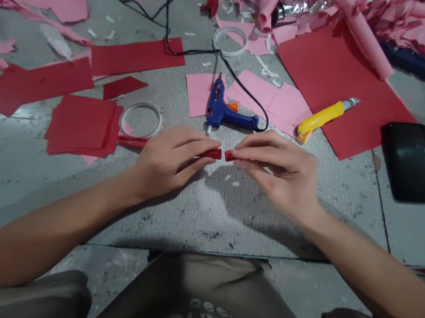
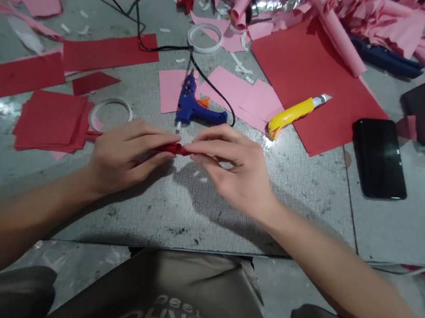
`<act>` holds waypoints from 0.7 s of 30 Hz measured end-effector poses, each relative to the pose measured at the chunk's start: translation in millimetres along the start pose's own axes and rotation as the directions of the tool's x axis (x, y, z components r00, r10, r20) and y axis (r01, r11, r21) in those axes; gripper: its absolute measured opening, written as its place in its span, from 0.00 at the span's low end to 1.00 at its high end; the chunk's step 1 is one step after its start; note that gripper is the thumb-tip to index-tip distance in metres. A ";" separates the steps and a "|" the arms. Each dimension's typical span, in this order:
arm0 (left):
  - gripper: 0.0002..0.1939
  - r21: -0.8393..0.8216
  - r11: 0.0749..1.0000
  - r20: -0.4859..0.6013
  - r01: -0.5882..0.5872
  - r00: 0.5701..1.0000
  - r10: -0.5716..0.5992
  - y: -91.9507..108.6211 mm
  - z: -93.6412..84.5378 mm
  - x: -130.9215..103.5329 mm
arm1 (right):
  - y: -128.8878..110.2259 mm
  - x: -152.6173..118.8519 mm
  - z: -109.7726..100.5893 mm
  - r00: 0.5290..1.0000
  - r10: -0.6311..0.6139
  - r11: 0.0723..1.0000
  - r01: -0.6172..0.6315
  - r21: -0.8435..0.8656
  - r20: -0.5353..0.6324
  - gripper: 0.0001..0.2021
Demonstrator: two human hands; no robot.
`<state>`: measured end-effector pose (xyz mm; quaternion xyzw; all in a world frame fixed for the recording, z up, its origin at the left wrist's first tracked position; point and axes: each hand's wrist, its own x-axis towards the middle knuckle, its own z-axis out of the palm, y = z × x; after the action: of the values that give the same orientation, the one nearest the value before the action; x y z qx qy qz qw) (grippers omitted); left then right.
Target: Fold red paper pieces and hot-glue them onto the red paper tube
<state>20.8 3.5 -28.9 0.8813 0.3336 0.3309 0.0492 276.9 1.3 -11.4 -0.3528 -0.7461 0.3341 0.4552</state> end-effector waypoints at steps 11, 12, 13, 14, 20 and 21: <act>0.17 -0.031 1.000 -0.006 0.003 1.000 -0.004 0.5 -0.7 -0.3 | -2.3 2.9 -2.0 0.981 0.181 0.969 -0.191 0.158 0.076 0.09; 0.17 -0.031 1.000 -0.002 -0.001 1.000 0.001 0.8 -0.5 -0.2 | -2.0 3.4 -1.9 0.982 0.171 0.970 -0.183 0.160 0.083 0.09; 0.17 -0.030 1.000 0.001 -0.006 1.000 0.006 1.1 -0.2 -0.2 | -1.8 3.7 -2.0 0.982 0.166 0.970 -0.178 0.163 0.089 0.09; 0.17 -0.028 1.000 0.004 -0.009 1.000 0.009 1.3 0.2 -0.2 | -1.6 3.7 -2.0 0.982 0.167 0.970 -0.181 0.165 0.092 0.08; 0.15 -0.020 1.000 0.003 -0.017 1.000 0.017 2.9 1.7 -0.8 | -1.0 2.2 -1.6 0.975 0.182 0.973 -0.197 0.122 0.127 0.03; 0.15 -0.029 0.999 -0.002 -0.021 1.000 0.021 3.2 1.6 -1.0 | -1.2 1.9 -1.1 0.978 0.162 0.981 -0.174 0.089 0.129 0.02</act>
<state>23.0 0.7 -29.7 0.8837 0.3196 0.3369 0.0582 277.0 2.5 -9.1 -0.3707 -0.7222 0.4289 0.3963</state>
